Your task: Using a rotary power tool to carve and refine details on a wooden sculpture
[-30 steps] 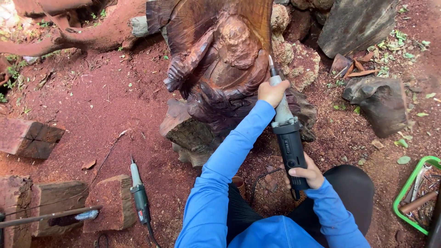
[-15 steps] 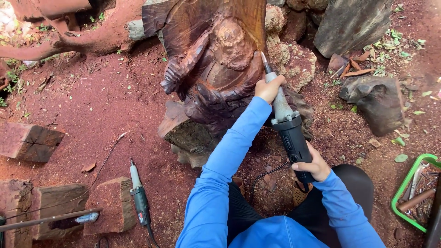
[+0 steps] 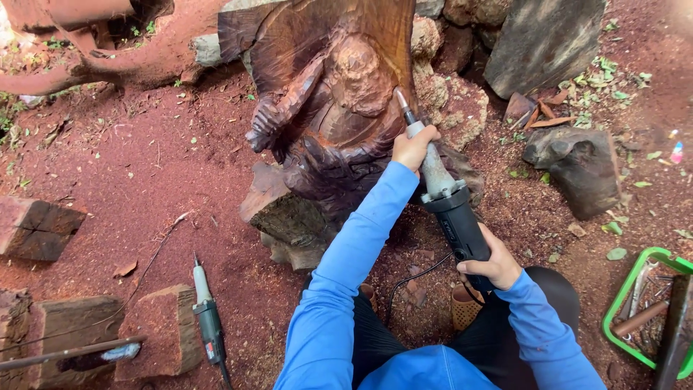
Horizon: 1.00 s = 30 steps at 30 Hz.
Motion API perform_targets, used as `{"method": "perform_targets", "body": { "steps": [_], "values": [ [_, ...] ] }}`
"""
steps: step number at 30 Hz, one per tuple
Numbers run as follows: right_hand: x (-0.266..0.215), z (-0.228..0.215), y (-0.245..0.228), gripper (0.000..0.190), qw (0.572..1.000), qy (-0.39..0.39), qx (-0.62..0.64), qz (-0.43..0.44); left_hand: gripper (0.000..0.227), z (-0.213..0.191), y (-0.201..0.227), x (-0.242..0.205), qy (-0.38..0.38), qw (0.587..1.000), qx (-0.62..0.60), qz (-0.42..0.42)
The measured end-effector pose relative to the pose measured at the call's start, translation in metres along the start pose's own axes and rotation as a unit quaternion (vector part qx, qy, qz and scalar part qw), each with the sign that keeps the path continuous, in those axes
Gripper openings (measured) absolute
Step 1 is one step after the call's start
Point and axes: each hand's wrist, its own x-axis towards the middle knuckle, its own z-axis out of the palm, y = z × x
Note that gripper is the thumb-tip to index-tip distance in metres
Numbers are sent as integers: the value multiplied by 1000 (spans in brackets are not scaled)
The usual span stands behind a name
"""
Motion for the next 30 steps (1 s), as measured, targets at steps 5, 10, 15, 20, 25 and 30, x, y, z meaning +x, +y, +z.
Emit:
{"method": "perform_targets", "body": {
  "steps": [5, 10, 15, 20, 25, 30],
  "values": [
    [1, 0, -17, 85, 999, 14, -2, 34, 59, -1, -6, 4, 0, 1000, -20, 2],
    [3, 1, -28, 85, 998, 13, -20, 63, 60, -5, -25, 29, 13, 997, -73, -8],
    [3, 5, -27, 85, 997, 24, -10, 69, 60, -7, -9, 14, 11, 997, -76, -10],
    [5, 4, -19, 86, 998, 29, -4, 60, 58, -4, -16, 23, 18, 998, -65, -6],
    [-3, 10, -19, 85, 998, 40, -3, 54, 59, 3, -8, 15, 20, 998, -56, -4],
    [-6, 10, -22, 76, 998, 13, 49, 41, 56, 11, -4, 15, 21, 999, -31, -3]
  ]
}}
